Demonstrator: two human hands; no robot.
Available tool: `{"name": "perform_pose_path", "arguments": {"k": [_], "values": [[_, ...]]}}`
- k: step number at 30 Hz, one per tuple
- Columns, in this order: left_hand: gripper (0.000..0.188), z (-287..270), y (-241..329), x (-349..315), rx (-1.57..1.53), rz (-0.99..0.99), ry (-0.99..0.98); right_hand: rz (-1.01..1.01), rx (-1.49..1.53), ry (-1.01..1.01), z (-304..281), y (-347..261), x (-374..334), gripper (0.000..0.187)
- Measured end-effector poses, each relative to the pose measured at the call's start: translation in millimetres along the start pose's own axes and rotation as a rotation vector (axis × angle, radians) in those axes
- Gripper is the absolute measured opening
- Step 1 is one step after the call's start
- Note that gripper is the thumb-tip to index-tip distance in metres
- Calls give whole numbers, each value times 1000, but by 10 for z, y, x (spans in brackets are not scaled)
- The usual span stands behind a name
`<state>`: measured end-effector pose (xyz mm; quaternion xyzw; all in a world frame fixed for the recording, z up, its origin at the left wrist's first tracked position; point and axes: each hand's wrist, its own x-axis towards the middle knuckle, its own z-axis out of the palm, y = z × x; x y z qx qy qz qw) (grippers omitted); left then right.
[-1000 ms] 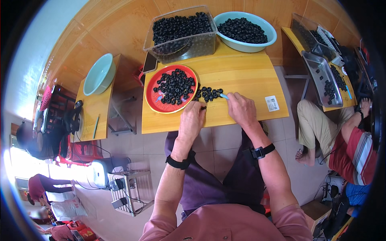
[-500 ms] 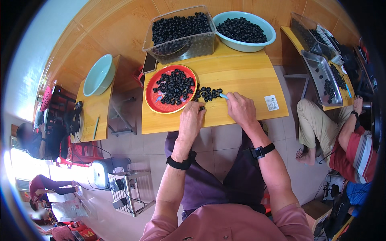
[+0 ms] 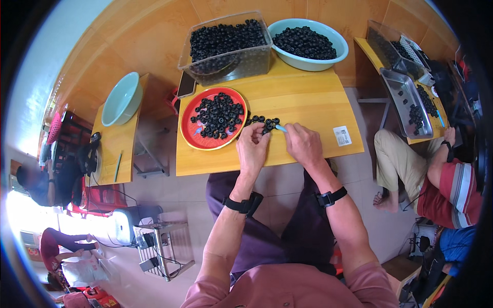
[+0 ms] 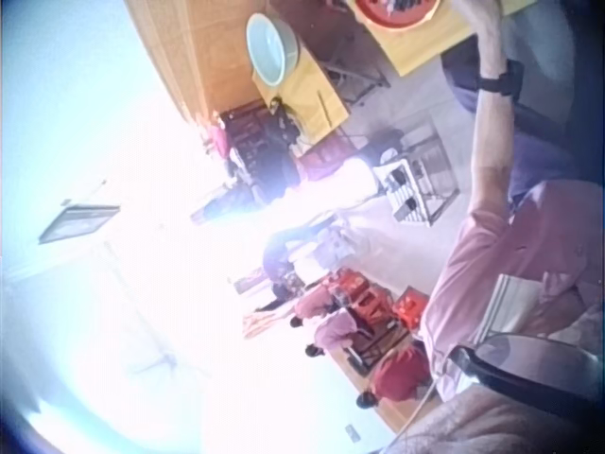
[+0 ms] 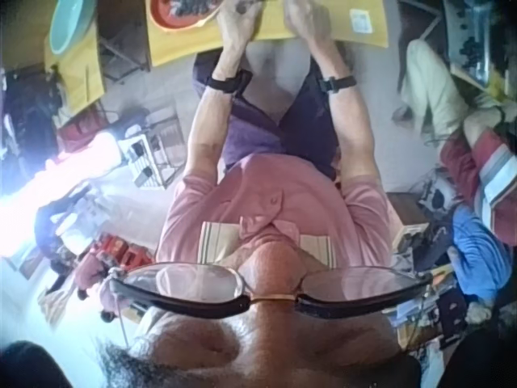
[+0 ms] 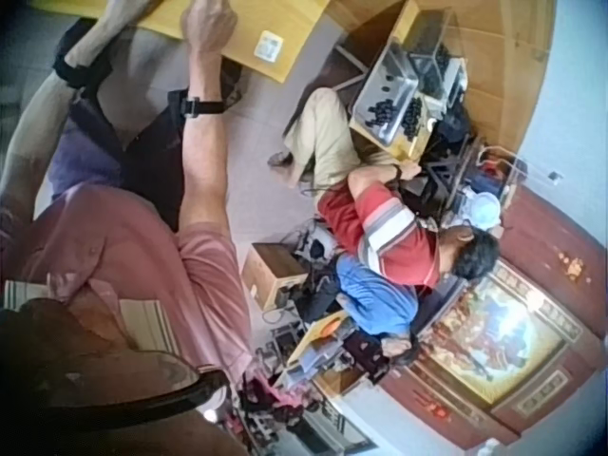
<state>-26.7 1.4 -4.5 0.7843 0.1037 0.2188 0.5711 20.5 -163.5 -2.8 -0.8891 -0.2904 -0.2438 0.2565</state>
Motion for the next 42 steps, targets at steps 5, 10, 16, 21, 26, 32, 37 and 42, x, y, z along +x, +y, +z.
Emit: {"name": "perform_pose_path", "arguments": {"k": [5,10,16,21,26,32,37,42], "values": [[32,12,8,-20,6,38,1,-118,7,-13,-56,-7,-2,5],[32,15,-36,-28,24,43,-5,-132,31,-13,-50,-21,3,8],[34,32,-40,-30,22,46,-20,-128,38,-29,-33,-10,-15,9],[36,22,-18,-37,-3,15,-36,-126,34,-28,-39,-17,-18,8],[36,2,-16,-14,-17,9,-41,-126,36,-30,-30,-27,-6,7],[31,-4,-13,-8,-122,-66,-51,-110,48,-50,-17,-16,-3,7],[30,-29,-69,-24,-311,-68,0,-67,-62,-77,-25,-15,24,9],[34,-52,-6,-46,-230,-67,-14,-78,-55,-44,-31,-9,14,9]]}}
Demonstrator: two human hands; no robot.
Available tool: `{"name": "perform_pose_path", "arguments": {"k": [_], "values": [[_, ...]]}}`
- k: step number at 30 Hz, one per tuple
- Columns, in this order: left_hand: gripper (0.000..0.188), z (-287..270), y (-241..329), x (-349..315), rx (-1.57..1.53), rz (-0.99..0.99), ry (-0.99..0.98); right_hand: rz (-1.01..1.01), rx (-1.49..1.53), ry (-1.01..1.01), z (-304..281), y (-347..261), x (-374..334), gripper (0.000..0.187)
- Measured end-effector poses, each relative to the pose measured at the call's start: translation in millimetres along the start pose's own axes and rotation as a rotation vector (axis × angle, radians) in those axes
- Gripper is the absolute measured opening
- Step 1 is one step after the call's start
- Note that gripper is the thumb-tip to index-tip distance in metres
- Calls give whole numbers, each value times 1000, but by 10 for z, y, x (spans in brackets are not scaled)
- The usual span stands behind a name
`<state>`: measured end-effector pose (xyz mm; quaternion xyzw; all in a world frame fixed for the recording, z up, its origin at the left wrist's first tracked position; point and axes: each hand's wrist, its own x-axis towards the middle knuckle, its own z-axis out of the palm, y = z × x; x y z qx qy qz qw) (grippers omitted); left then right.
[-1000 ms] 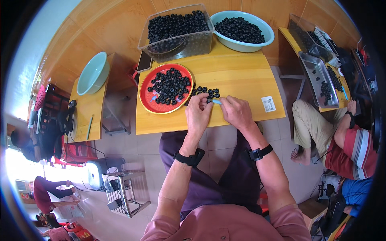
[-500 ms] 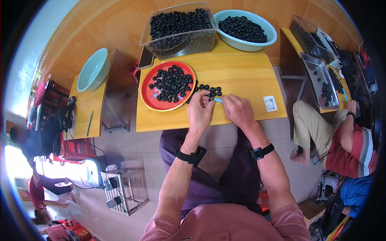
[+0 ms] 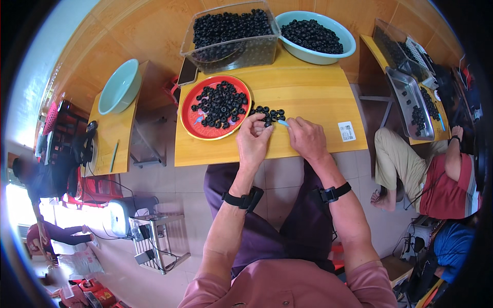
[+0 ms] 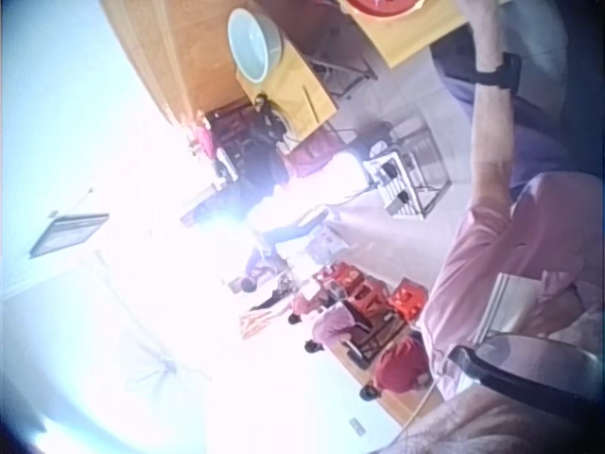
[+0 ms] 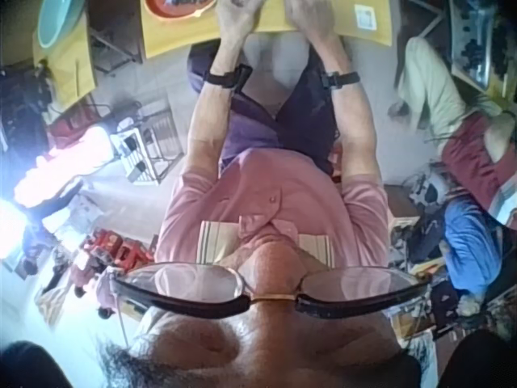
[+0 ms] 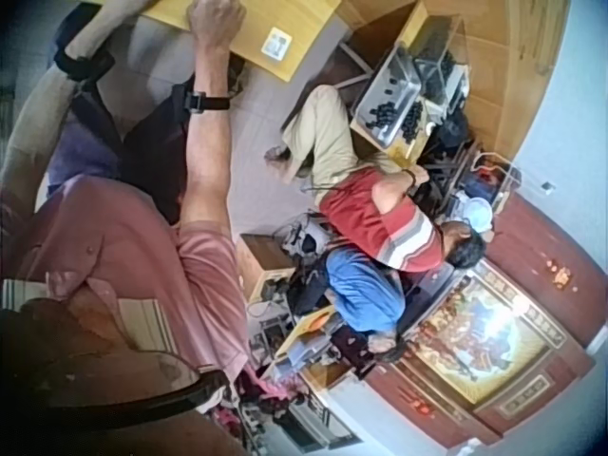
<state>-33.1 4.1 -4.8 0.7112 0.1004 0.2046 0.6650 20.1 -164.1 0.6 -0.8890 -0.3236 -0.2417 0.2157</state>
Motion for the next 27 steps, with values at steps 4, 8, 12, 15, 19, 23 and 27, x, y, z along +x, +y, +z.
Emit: {"name": "perform_pose_path", "arguments": {"k": [4,8,12,15,19,23,27], "values": [[31,-12,-24,13,14,31,3,-7,-11,-11,1,-21,13,9],[22,-23,36,-1,221,171,4,-5,-14,13,13,-8,7,9],[19,-83,70,-24,277,223,28,12,-26,20,75,20,-12,10],[19,-272,103,86,337,375,92,37,-12,17,41,6,-6,10],[23,-661,256,374,487,356,254,33,-7,45,39,-8,-12,8],[16,-713,356,382,666,566,430,43,0,18,78,23,-26,6],[23,-555,503,-180,511,283,142,40,6,17,92,32,-45,9]]}}
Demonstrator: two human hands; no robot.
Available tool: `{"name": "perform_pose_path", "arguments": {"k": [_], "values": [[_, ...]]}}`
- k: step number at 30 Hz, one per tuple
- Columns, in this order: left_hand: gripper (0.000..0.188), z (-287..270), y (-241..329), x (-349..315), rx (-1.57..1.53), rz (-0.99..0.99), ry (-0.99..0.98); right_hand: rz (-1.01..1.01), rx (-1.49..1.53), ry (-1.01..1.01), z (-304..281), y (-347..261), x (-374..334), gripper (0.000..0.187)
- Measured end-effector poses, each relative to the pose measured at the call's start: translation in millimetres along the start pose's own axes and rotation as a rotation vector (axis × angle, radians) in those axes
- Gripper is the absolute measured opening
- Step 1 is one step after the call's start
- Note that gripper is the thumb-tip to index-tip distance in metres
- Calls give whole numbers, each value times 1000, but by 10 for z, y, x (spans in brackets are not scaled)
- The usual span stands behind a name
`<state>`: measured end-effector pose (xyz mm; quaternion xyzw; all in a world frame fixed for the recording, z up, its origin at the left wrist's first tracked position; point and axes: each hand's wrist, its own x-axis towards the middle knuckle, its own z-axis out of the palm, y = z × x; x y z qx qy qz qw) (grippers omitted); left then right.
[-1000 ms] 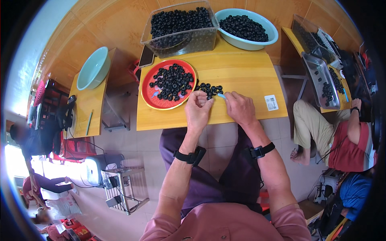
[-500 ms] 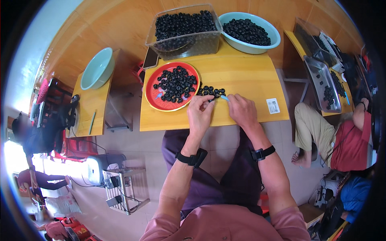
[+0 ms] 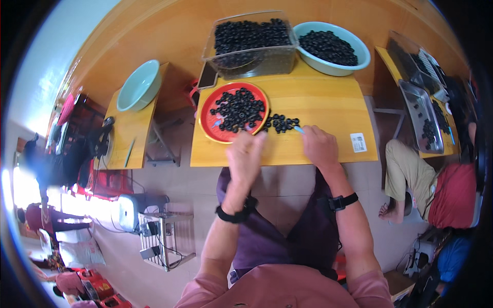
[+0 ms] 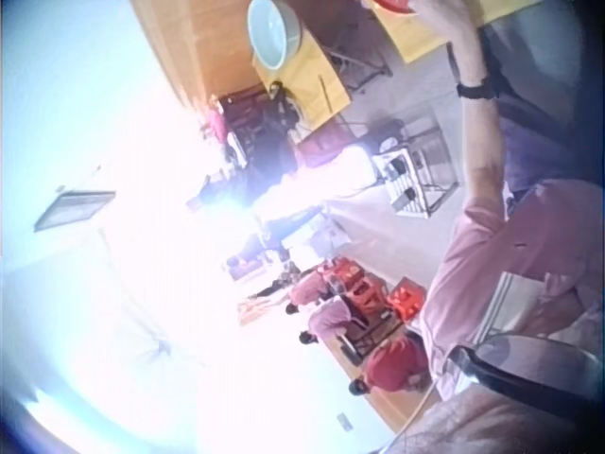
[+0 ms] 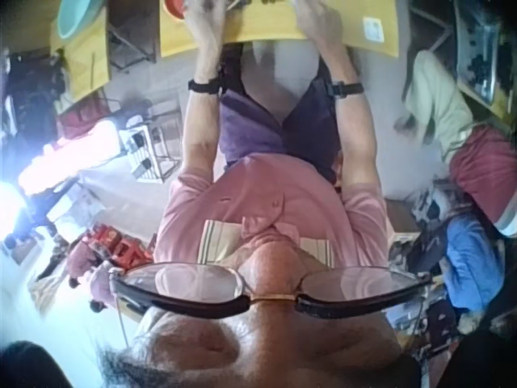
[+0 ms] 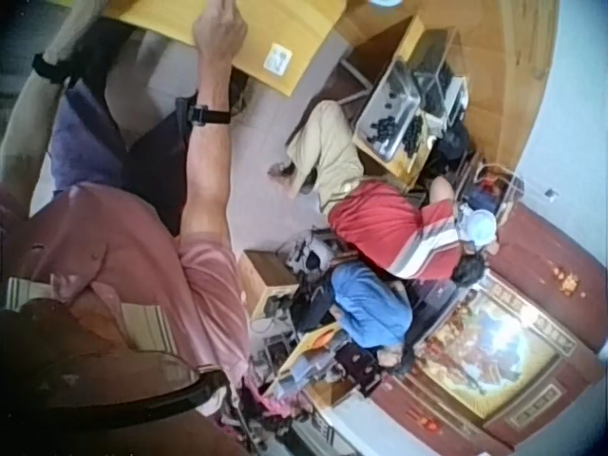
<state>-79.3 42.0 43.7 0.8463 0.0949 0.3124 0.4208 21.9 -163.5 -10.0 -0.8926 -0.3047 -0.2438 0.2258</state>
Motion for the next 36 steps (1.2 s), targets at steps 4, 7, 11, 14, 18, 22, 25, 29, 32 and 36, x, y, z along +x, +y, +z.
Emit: {"name": "perform_pose_path", "arguments": {"k": [4,7,11,14,18,22,25,29,32,36], "values": [[11,-289,1077,-344,-528,393,-276,-17,9,24,-44,33,27,6],[9,-394,1535,-594,-868,631,-68,-2,49,-13,-45,-59,67,9],[24,-364,2149,-916,-1512,164,409,-12,-1,4,-23,-46,79,12],[21,-680,2159,-604,-1576,439,245,10,-29,-67,13,12,35,16],[10,-1003,1995,-672,-1616,541,-285,-6,10,-106,46,85,20,16],[10,-973,2141,-855,-1833,448,-174,3,32,-89,62,276,-49,17],[20,-1158,2125,-737,-2001,394,-383,13,-24,-144,91,307,-56,17],[32,-1402,2011,-579,-1447,120,-884,-35,-6,-131,128,232,-30,18],[35,-1599,2027,-514,-1379,223,-861,27,-4,-110,127,291,-124,18],[40,-929,2051,-685,-1599,727,-115,12,-58,-148,202,384,-159,19]]}}
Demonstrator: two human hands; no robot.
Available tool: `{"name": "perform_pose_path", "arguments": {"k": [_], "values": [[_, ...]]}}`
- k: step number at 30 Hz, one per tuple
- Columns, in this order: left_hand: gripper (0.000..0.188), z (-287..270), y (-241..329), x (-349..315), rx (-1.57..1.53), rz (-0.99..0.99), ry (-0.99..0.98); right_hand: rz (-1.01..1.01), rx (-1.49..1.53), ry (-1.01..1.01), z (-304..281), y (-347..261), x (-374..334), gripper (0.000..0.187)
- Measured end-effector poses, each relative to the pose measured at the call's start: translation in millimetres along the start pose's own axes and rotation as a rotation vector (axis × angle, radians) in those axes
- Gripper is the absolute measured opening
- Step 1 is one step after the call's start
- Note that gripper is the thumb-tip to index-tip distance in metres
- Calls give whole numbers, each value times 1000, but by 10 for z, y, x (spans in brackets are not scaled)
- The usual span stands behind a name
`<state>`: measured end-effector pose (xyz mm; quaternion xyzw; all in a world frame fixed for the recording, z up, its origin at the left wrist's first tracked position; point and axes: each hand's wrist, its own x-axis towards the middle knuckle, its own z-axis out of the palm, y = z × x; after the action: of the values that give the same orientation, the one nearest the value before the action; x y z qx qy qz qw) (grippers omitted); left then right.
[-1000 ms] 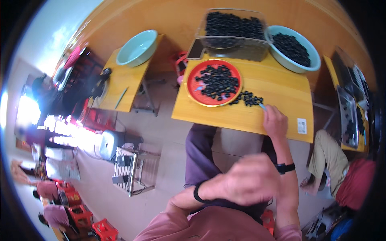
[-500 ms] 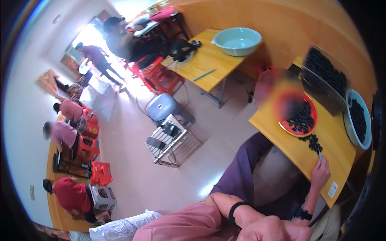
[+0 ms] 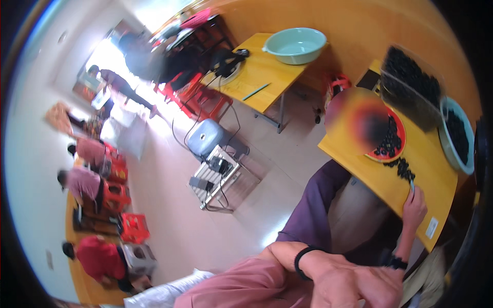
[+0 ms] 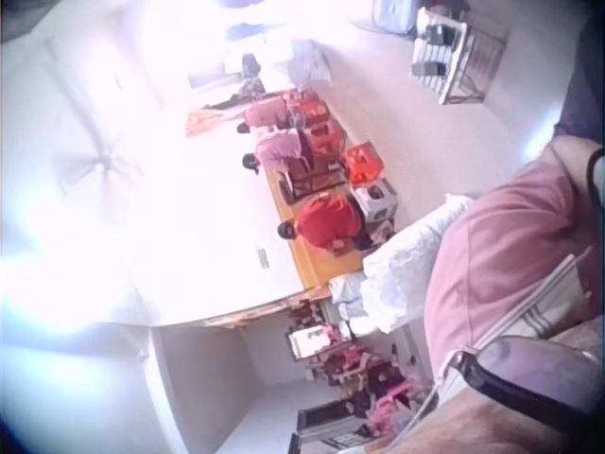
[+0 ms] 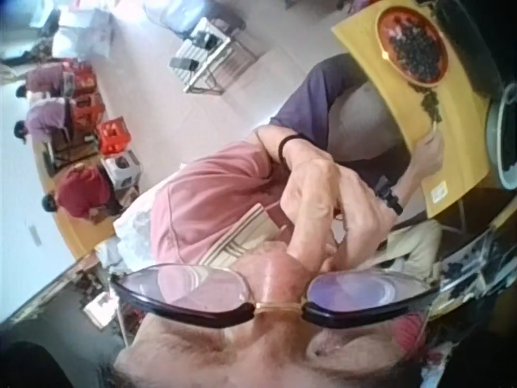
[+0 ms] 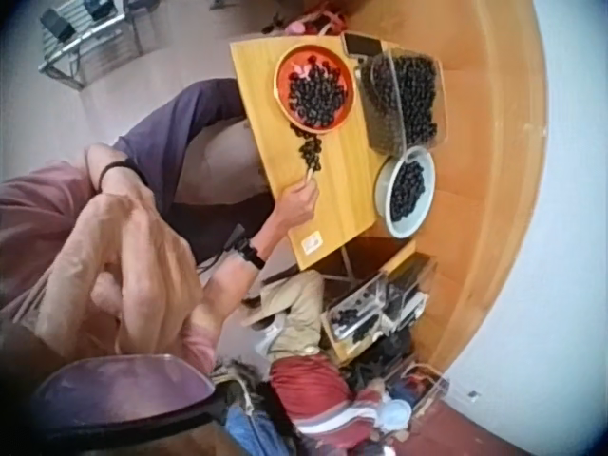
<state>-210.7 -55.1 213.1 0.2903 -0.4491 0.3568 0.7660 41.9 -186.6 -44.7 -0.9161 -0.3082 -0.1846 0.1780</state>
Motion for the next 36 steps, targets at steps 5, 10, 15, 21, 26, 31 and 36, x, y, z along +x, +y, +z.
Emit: {"name": "perform_pose_path", "arguments": {"k": [5,10,15,21,26,31,36], "values": [[42,-312,-180,-119,1009,194,-101,-80,20,130,15,95,98,18],[40,-89,-642,-162,1154,281,227,-22,27,79,-151,-87,182,15],[24,-268,-531,-290,1210,311,-39,-32,36,137,-167,-255,121,11],[102,-329,-502,-324,1215,361,-279,-40,64,146,-229,-350,165,9],[113,51,-504,-426,1293,-3,65,2,64,125,-260,-282,104,7],[110,94,-555,-474,1147,12,32,-44,90,154,-233,-295,126,9],[15,106,-441,-260,1228,-221,13,-25,64,132,-233,-293,122,9]]}}
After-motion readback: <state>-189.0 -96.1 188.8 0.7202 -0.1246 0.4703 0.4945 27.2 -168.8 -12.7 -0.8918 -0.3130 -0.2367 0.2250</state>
